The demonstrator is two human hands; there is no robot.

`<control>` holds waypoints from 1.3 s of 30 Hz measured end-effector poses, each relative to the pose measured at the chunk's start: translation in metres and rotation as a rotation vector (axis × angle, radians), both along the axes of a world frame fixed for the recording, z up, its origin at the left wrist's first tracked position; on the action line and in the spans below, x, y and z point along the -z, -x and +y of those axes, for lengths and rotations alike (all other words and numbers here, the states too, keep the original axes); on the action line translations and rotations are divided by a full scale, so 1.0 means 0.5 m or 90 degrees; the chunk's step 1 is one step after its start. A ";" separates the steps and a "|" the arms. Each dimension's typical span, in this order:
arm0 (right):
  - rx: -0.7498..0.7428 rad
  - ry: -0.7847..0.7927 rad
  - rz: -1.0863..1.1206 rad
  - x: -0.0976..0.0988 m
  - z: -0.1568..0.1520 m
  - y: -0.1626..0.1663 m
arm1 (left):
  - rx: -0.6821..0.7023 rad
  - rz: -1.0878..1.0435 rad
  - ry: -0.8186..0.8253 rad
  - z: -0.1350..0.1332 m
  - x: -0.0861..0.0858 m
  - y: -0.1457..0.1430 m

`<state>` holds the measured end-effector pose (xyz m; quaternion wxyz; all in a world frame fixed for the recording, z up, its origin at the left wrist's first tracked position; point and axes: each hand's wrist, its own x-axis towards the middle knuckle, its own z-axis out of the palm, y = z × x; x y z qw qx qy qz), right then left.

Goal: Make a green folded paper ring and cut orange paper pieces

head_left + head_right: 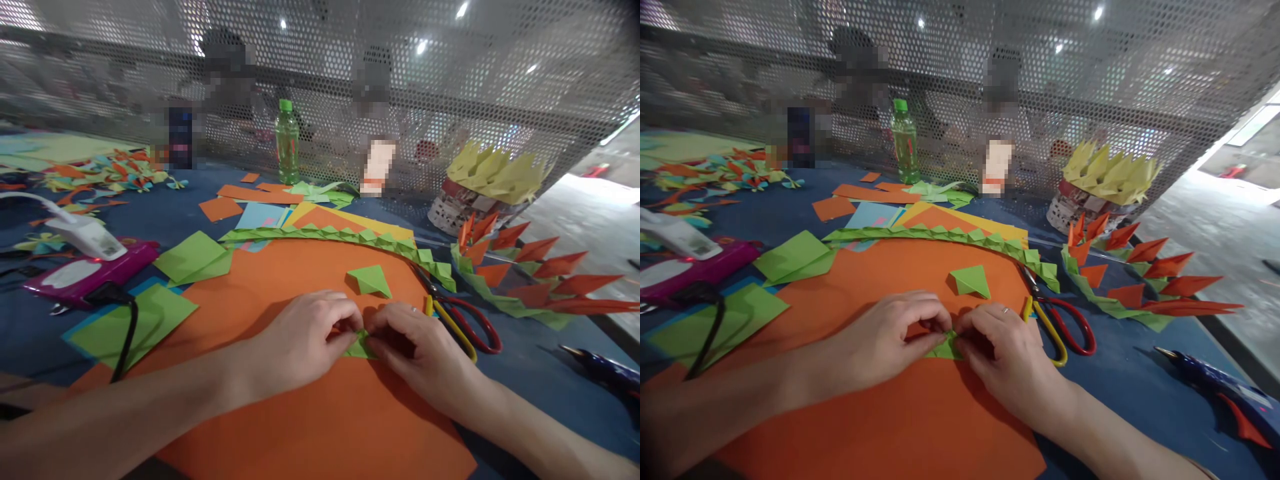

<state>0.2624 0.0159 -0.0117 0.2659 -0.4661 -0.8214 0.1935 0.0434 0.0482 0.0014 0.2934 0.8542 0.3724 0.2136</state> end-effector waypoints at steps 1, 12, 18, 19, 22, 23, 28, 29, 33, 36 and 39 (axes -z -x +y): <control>-0.002 -0.001 0.001 0.000 0.000 0.000 | 0.003 -0.001 -0.006 0.000 0.001 0.000; -0.038 -0.030 0.004 0.002 -0.001 -0.007 | 0.068 -0.003 -0.062 0.000 -0.003 0.002; -0.102 -0.068 -0.017 -0.001 -0.001 -0.016 | 0.097 -0.005 -0.057 0.000 -0.003 0.007; -0.111 -0.082 -0.026 -0.001 -0.002 -0.018 | 0.100 -0.002 -0.061 -0.001 -0.002 0.008; -0.129 -0.124 -0.066 0.002 -0.003 -0.022 | 0.100 0.009 -0.069 -0.004 0.001 0.010; -0.131 -0.137 -0.078 0.004 -0.004 -0.024 | 0.093 0.011 -0.069 -0.005 0.002 0.011; -0.126 -0.158 -0.097 0.007 -0.007 -0.028 | 0.078 0.024 -0.062 -0.004 0.004 0.012; -0.126 -0.156 -0.094 0.007 -0.007 -0.027 | 0.080 0.027 -0.066 -0.003 0.004 0.012; -0.115 -0.134 -0.078 0.002 -0.008 -0.021 | 0.094 0.045 -0.087 -0.002 0.007 0.011; -0.113 -0.126 -0.076 0.002 -0.008 -0.019 | 0.107 0.061 -0.096 -0.004 0.006 0.010; -0.121 -0.132 -0.089 0.006 -0.008 -0.023 | 0.110 0.054 -0.084 -0.005 0.003 0.011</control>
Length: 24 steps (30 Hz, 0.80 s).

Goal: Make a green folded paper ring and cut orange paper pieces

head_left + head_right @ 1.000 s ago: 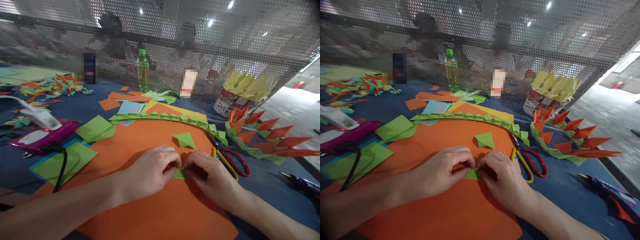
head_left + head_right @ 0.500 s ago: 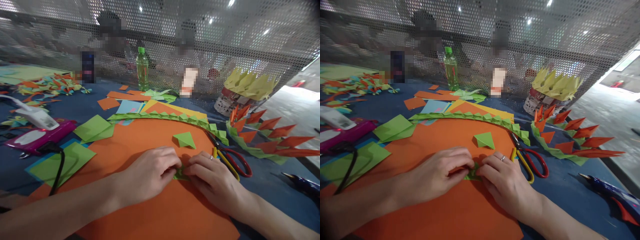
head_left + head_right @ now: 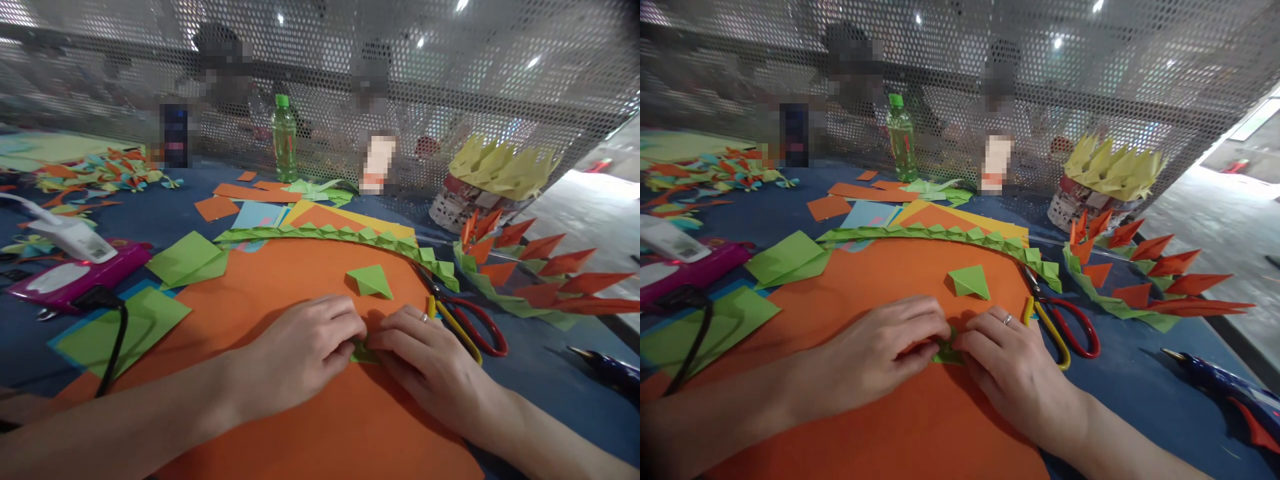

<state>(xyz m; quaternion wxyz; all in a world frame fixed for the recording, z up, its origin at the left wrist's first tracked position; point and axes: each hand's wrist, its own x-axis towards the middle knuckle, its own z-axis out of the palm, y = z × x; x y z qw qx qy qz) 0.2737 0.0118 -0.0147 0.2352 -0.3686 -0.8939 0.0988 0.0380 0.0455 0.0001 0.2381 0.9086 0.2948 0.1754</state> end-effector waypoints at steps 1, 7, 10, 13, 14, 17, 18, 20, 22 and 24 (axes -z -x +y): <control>-0.004 -0.004 -0.005 0.001 0.000 -0.001 | 0.004 -0.001 0.004 0.000 -0.001 0.000; -0.008 -0.023 -0.018 -0.002 -0.004 -0.004 | 0.036 0.008 -0.025 -0.004 -0.004 0.003; -0.008 -0.035 -0.022 -0.004 -0.006 -0.001 | 0.043 0.024 -0.053 -0.005 -0.003 0.005; -0.005 -0.062 -0.009 -0.004 -0.006 0.003 | 0.051 0.037 -0.074 -0.005 -0.003 0.005; -0.007 -0.068 -0.005 -0.004 -0.005 0.004 | 0.053 0.041 -0.078 -0.005 -0.004 0.004; -0.018 -0.067 -0.005 -0.006 -0.005 0.006 | 0.056 0.057 -0.088 -0.006 -0.005 0.003; -0.018 -0.067 -0.006 -0.006 -0.005 0.006 | 0.056 0.061 -0.093 -0.007 -0.005 0.004; -0.016 -0.070 -0.012 -0.008 -0.007 0.006 | 0.059 0.069 -0.105 -0.010 -0.005 0.004; -0.011 -0.075 -0.020 -0.009 -0.009 0.007 | 0.065 0.074 -0.119 -0.011 -0.004 0.004; -0.010 -0.081 -0.025 -0.010 -0.012 0.008 | 0.069 0.081 -0.128 -0.012 -0.003 0.004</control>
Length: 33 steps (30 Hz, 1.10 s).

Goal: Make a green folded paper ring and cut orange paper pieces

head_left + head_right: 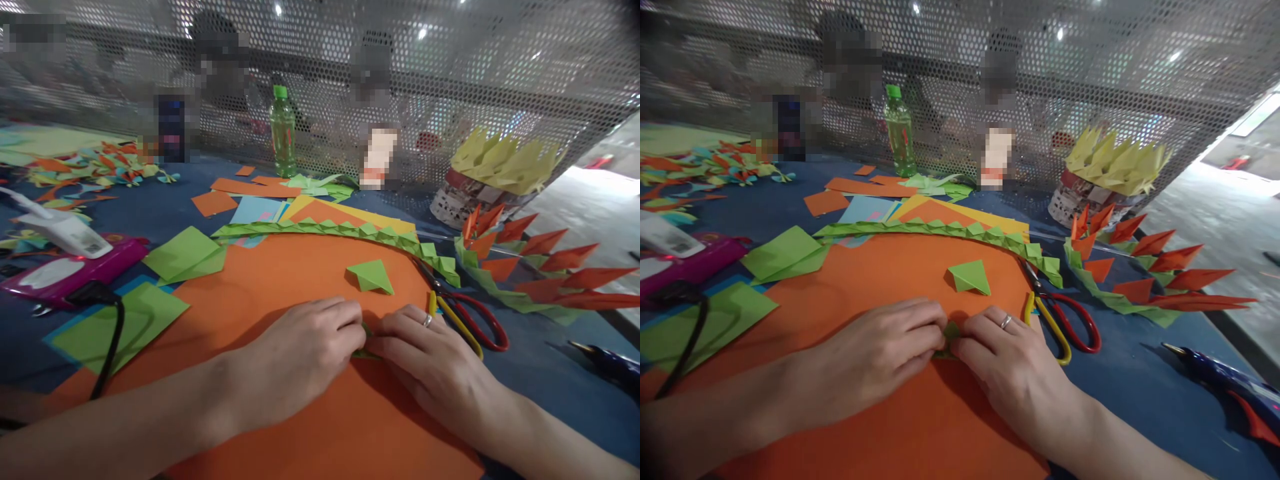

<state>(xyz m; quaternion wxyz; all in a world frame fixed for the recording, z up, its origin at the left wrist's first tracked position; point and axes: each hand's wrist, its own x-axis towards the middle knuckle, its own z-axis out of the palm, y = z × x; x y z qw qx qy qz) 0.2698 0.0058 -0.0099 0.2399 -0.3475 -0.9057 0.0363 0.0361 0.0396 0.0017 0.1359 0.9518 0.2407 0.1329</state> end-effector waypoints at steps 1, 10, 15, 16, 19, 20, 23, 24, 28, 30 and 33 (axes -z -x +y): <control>0.000 -0.003 -0.001 0.000 -0.002 0.000 | 0.000 0.001 0.000 0.000 0.000 -0.001; -0.013 -0.013 -0.014 0.001 -0.001 0.000 | 0.000 0.019 -0.060 -0.007 0.002 0.001; -0.011 -0.006 -0.027 0.000 -0.002 0.002 | 0.008 0.043 -0.194 -0.026 0.008 0.001; -0.013 -0.010 -0.029 0.000 -0.003 0.002 | 0.010 0.039 -0.224 -0.030 0.008 0.000; -0.013 -0.040 -0.029 0.001 -0.007 0.002 | 0.005 0.017 -0.297 -0.040 0.007 -0.005; -0.013 -0.050 -0.029 0.002 -0.008 0.003 | 0.002 0.013 -0.312 -0.043 0.008 -0.007; -0.019 -0.064 -0.026 0.001 -0.010 0.003 | -0.009 0.011 -0.339 -0.047 0.009 -0.010; -0.021 -0.069 -0.025 0.001 -0.010 0.003 | -0.011 0.012 -0.345 -0.048 0.010 -0.011; -0.010 -0.089 -0.027 0.000 -0.012 0.002 | -0.016 0.006 -0.365 -0.049 0.015 -0.012; -0.005 -0.095 -0.033 -0.001 -0.014 0.002 | -0.018 0.003 -0.367 -0.050 0.017 -0.013; -0.005 -0.095 -0.033 -0.001 -0.015 0.001 | -0.032 -0.003 -0.358 -0.048 0.016 -0.014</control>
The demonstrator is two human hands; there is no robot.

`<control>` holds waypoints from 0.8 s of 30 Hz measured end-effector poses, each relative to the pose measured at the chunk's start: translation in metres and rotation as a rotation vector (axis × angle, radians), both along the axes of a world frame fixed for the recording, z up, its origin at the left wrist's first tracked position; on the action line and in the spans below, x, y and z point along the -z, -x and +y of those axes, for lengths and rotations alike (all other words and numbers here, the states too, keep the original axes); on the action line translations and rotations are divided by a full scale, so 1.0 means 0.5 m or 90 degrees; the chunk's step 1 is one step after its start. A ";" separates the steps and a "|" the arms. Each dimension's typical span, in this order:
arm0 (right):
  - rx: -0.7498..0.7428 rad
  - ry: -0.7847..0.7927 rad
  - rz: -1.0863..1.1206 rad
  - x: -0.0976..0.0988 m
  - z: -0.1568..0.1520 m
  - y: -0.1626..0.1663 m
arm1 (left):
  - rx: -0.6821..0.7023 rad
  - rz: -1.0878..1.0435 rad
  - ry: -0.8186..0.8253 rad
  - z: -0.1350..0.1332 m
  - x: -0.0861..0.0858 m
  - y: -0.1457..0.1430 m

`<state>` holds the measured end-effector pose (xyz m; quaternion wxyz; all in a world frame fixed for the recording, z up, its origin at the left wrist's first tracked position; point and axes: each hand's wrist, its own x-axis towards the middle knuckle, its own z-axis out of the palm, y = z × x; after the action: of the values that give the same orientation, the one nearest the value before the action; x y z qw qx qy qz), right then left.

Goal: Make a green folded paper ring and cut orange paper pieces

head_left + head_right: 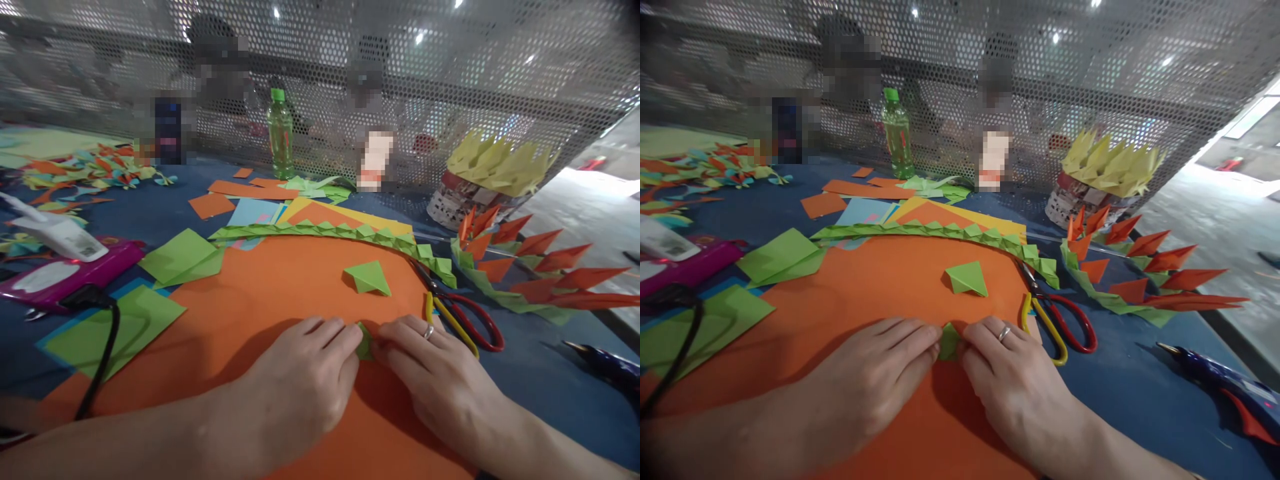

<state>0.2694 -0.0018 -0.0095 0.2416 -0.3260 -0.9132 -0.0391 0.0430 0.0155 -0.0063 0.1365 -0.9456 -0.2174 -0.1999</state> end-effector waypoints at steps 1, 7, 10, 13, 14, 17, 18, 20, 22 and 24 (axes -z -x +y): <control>0.000 0.000 0.002 0.000 0.000 0.000 | -0.001 -0.004 0.004 0.001 -0.001 0.000; -0.013 -0.023 -0.005 0.005 0.004 -0.002 | 0.002 -0.012 0.000 0.002 -0.008 0.000; -0.027 -0.014 -0.026 0.012 0.005 -0.002 | -0.007 -0.030 0.001 0.001 -0.006 0.000; -0.011 -0.015 -0.046 0.014 0.003 -0.002 | -0.009 -0.032 0.010 0.000 -0.004 -0.003; -0.003 -0.019 -0.050 0.014 0.002 -0.002 | -0.008 -0.029 0.010 -0.001 -0.004 -0.004; 0.012 -0.044 -0.056 0.008 -0.002 -0.003 | -0.012 -0.028 -0.001 -0.002 -0.005 -0.006; 0.017 -0.049 -0.059 0.006 -0.003 -0.003 | -0.013 -0.026 -0.004 -0.002 -0.005 -0.006; 0.027 -0.055 -0.069 0.005 -0.005 -0.003 | -0.009 -0.027 -0.014 -0.002 -0.006 -0.005; 0.034 -0.053 -0.080 0.006 -0.006 -0.003 | -0.010 -0.030 -0.018 -0.001 -0.005 -0.002; 0.036 -0.048 -0.085 0.008 -0.006 -0.002 | -0.009 -0.030 -0.002 0.001 -0.003 0.004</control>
<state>0.2703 -0.0046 -0.0135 0.1911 -0.3389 -0.9155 -0.1019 0.0413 0.0158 -0.0048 0.1343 -0.9388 -0.2270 -0.2217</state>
